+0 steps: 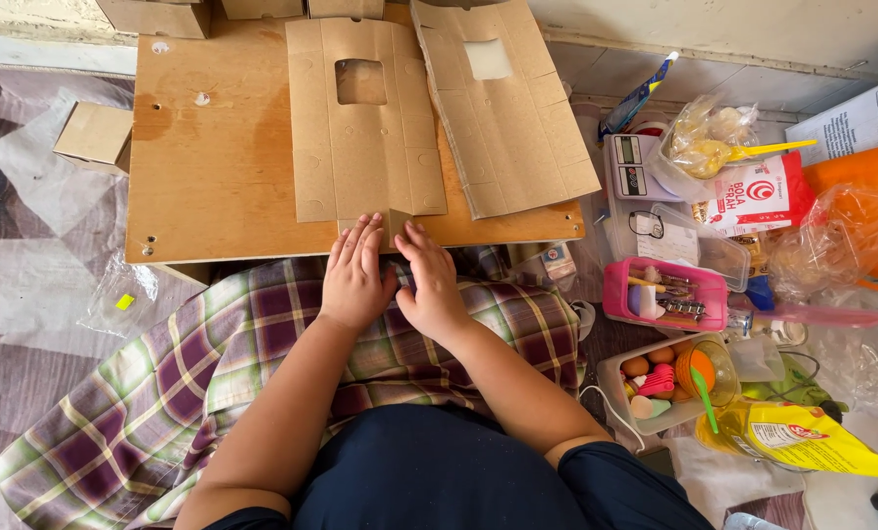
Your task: Assembling a cardboard pastry box by folding pre-cut flaps and tucking them into place.
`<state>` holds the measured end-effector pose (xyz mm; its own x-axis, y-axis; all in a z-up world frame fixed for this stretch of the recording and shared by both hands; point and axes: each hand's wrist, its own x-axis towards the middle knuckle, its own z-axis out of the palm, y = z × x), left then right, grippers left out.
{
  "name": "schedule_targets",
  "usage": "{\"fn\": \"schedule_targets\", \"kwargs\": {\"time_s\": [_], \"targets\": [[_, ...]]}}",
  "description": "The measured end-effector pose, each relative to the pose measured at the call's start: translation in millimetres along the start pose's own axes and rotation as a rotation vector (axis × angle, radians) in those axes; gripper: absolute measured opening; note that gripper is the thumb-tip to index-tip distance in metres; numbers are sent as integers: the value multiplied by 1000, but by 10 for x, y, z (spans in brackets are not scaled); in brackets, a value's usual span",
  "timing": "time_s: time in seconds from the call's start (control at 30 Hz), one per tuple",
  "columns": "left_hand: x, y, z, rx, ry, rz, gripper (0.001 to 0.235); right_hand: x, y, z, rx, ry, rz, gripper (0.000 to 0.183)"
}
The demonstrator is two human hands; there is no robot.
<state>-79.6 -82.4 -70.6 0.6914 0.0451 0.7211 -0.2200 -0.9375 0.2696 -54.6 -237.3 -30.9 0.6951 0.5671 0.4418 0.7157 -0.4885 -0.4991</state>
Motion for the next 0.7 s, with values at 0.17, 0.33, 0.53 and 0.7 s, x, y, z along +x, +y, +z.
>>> {"fn": "schedule_targets", "kwargs": {"time_s": [0.17,0.33,0.53,0.7], "targets": [[27,3,-27,-20,21,18,74,12,5,24,-141,-35,-43,83],[65,28,-87,15,-14,34,74,20,11,16,-203,-44,-73,80],[53,31,-85,89,-49,48,65,5,76,71,-290,-57,-99,78],[56,30,-84,159,-81,53,60,10,44,74,-418,-79,-133,80]]}}
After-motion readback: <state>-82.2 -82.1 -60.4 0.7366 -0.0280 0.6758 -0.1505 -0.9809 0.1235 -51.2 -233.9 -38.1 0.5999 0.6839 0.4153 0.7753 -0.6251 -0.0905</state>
